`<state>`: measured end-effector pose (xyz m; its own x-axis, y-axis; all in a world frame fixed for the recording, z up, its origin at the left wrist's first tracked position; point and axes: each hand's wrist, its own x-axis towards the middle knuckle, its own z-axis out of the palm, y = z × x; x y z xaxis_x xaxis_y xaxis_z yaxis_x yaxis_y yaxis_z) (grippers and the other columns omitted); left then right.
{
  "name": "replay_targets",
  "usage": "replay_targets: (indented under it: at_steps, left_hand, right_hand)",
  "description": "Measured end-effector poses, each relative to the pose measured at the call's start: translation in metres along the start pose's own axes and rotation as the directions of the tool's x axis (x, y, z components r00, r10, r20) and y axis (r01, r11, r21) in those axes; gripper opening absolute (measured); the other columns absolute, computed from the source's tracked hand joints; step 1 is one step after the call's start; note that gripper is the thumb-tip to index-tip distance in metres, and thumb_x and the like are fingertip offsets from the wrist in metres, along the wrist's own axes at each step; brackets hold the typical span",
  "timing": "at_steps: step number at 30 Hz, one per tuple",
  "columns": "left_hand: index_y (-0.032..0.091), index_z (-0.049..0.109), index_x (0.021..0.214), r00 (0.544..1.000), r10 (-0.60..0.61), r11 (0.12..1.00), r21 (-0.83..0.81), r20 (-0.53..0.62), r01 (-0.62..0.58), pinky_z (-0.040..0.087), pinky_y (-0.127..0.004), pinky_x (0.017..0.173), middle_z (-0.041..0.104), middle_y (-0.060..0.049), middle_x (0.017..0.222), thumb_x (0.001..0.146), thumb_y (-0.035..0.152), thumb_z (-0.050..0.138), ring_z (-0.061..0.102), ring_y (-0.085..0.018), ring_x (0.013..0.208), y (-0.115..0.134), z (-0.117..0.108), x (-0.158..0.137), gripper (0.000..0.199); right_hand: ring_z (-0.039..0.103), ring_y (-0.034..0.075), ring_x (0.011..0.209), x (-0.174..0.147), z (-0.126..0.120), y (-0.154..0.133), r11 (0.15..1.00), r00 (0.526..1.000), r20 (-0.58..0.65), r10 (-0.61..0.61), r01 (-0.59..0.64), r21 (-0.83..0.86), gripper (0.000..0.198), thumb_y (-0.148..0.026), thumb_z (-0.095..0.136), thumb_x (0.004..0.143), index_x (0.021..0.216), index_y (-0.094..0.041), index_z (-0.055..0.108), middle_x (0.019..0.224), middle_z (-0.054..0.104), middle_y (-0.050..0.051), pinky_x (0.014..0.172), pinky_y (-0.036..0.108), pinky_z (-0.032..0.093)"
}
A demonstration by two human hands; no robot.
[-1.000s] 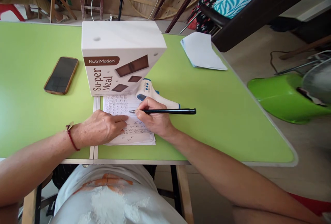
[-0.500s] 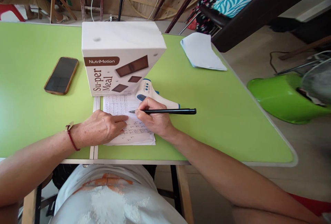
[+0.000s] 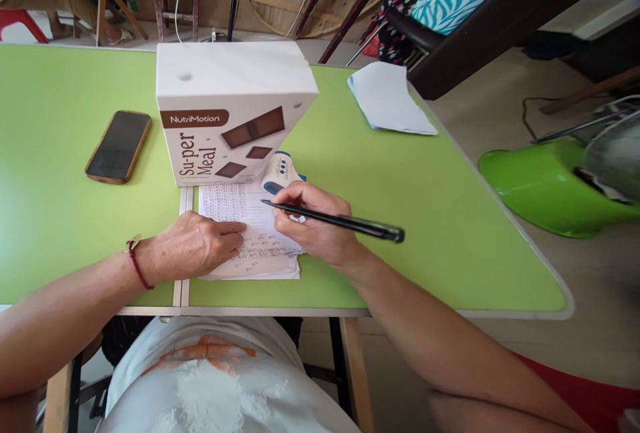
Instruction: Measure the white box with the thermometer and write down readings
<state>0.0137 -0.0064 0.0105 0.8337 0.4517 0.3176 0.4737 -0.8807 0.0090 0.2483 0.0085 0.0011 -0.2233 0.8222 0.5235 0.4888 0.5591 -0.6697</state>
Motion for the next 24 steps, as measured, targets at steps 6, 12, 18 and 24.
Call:
replay_targets:
  at_steps: [6, 12, 18, 24]
  left_hand:
    - [0.016, 0.072, 0.086, 0.995, -0.077, 0.993, -0.09, 0.059, 0.083, 0.044, -0.026, 0.05, 0.08, -0.005, 0.088, 0.101, 0.026, 0.054, 0.072, -0.015, 0.064, -0.014, -0.005, -0.004, 0.026]
    - [0.017, 0.073, 0.086, 0.986, -0.153, 0.974, -0.158, 0.06, 0.161, 0.049, -0.026, 0.057, 0.076, -0.006, 0.079, 0.103, 0.03, 0.051, 0.07, -0.016, 0.064, -0.027, -0.011, -0.008, 0.031]
    - [0.017, 0.072, 0.083, 0.984, -0.168, 0.964, -0.201, 0.054, 0.176, 0.048, -0.025, 0.056, 0.075, -0.006, 0.079, 0.104, 0.031, 0.049, 0.07, -0.016, 0.065, -0.03, -0.012, -0.009, 0.034]
    - [0.017, 0.071, 0.081, 0.986, -0.156, 0.969, -0.184, 0.066, 0.166, 0.048, -0.025, 0.055, 0.076, -0.006, 0.079, 0.104, 0.031, 0.047, 0.071, -0.016, 0.066, -0.032, -0.011, -0.01, 0.036]
  right_hand:
    - [0.059, 0.012, 0.057, 0.001, -0.027, 0.0, 0.92, 0.927, 0.241, -0.287, 0.337, -0.201, 0.02, -0.007, 0.057, 0.085, 0.084, -0.021, 0.071, 0.069, 0.068, 0.001, 0.051, 0.026, 0.045]
    - [0.063, 0.015, 0.058, -0.002, -0.039, -0.004, 0.821, 0.826, 0.522, -0.212, 0.44, -0.364, 0.019, -0.007, 0.061, 0.085, 0.078, -0.016, 0.076, 0.063, 0.068, 0.002, 0.05, 0.028, 0.038]
    - [0.057, 0.013, 0.051, -0.001, -0.035, 0.008, 0.902, 0.864, 0.457, -0.209, 0.351, -0.252, 0.013, -0.02, 0.066, 0.089, 0.082, -0.017, 0.077, 0.057, 0.062, -0.002, 0.048, 0.027, 0.039]
    - [0.066, 0.023, 0.075, 0.004, -0.03, 0.032, 0.896, 0.996, 0.065, -0.057, 0.08, -0.437, 0.015, -0.035, 0.068, 0.085, 0.089, -0.021, 0.074, 0.085, 0.073, 0.008, 0.063, 0.037, 0.055]
